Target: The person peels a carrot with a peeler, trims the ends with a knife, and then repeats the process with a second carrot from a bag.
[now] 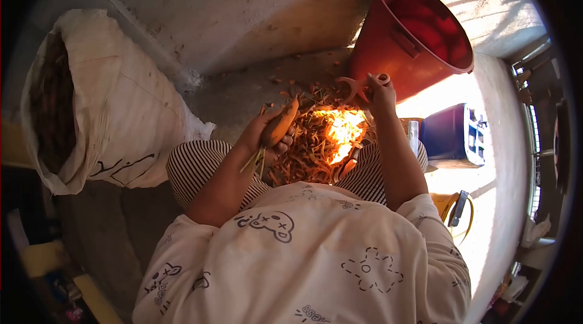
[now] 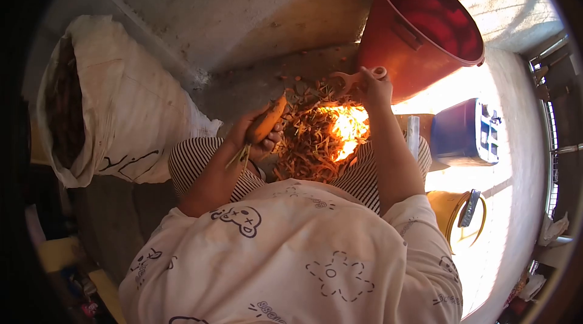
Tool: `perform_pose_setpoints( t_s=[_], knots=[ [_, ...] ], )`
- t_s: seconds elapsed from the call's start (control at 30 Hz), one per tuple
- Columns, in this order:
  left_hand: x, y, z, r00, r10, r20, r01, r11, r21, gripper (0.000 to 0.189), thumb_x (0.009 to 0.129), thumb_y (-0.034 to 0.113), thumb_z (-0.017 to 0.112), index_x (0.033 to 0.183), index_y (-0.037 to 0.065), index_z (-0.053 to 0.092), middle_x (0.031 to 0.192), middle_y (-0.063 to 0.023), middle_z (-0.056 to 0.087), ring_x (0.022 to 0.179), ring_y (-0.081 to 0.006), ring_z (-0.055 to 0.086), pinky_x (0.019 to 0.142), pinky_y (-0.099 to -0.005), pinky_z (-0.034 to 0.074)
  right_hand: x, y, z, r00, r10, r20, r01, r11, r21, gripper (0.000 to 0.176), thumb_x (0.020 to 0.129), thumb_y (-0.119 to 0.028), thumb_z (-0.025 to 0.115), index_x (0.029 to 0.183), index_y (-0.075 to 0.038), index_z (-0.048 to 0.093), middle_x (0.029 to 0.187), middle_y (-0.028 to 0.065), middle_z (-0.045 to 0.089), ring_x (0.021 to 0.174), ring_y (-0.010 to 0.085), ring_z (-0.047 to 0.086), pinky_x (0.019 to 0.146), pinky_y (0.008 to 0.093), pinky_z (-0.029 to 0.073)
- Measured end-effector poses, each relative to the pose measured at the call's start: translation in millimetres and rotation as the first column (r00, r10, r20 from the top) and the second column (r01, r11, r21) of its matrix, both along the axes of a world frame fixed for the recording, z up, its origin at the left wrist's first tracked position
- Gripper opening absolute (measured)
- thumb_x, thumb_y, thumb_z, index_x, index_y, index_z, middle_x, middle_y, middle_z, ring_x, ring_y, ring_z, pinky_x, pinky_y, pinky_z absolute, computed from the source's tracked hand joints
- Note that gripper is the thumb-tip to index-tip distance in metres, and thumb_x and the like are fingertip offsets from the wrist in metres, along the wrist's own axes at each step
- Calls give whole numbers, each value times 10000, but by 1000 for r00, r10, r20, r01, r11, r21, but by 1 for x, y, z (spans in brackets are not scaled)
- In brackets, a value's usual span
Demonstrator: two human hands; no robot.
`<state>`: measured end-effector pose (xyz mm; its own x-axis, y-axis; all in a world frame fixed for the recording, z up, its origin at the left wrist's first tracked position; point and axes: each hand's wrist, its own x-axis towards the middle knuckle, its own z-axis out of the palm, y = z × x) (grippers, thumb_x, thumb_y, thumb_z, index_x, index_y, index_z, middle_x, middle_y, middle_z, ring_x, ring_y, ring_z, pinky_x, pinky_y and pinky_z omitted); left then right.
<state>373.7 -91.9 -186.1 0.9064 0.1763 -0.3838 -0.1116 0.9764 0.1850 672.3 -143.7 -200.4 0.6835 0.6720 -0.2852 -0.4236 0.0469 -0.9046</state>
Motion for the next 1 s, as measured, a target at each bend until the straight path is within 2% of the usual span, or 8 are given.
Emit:
perform_pose_setpoints(
  t_s=[0.2,0.3,0.4,0.5,0.63,0.7,0.8,1.0],
  knots=[
    [15,-10,10,966,80,-245,-8,959,282,360,790,331,501,961,16,470,797,-108,501,591,-152,511,439,-210,430,-104,-18,56,831,539,-135,-498,830,252,160,751,-84,572,866,-36,471,666,68,534,465,121,516,403,217,424],
    [9,-16,-8,989,125,-74,-54,789,613,345,792,365,481,866,28,482,624,-76,523,486,-156,528,363,-238,406,-125,-17,66,688,710,-150,-635,689,350,148,754,-83,564,866,-40,478,694,77,547,443,120,514,402,205,418],
    [15,-23,1,927,196,-320,-67,925,374,375,797,380,468,878,14,484,585,-71,526,479,-158,535,363,-243,405,-123,-13,62,687,718,-109,-662,680,315,142,754,-86,562,862,-41,481,694,67,542,484,121,526,407,209,422],
    [7,-18,-9,980,88,-178,-20,936,352,301,797,248,476,958,-6,487,719,-108,516,567,-176,523,458,-224,453,-116,-6,47,682,727,-81,-672,667,322,143,752,-90,563,858,-36,483,694,57,538,532,119,533,418,214,431],
    [10,-14,7,988,-12,-151,25,996,85,304,832,250,420,1018,11,443,720,-103,511,557,-153,483,456,-217,413,-36,14,-3,930,348,121,-356,933,52,187,759,-91,543,915,-37,454,744,88,523,514,143,523,396,218,415],
    [8,-15,22,989,-43,-139,51,997,56,313,843,274,409,1024,19,427,732,-101,509,556,-141,467,447,-213,390,-13,3,11,975,210,-78,-204,976,72,137,786,-91,520,885,-59,431,688,58,513,475,100,482,338,207,358],
    [11,-14,15,973,47,-225,-23,994,105,340,841,312,416,1031,30,436,765,-96,511,585,-141,476,451,-216,394,-25,3,21,938,334,-94,-291,904,314,109,784,-92,527,849,-75,440,704,52,509,481,92,476,353,196,350],
    [19,-14,2,952,36,-305,37,973,229,298,836,310,420,852,23,500,671,-89,505,514,-149,505,397,-226,431,-118,-11,68,712,694,-107,-641,704,305,127,730,-47,552,838,-43,484,666,47,502,448,103,459,381,208,371]
  ],
)
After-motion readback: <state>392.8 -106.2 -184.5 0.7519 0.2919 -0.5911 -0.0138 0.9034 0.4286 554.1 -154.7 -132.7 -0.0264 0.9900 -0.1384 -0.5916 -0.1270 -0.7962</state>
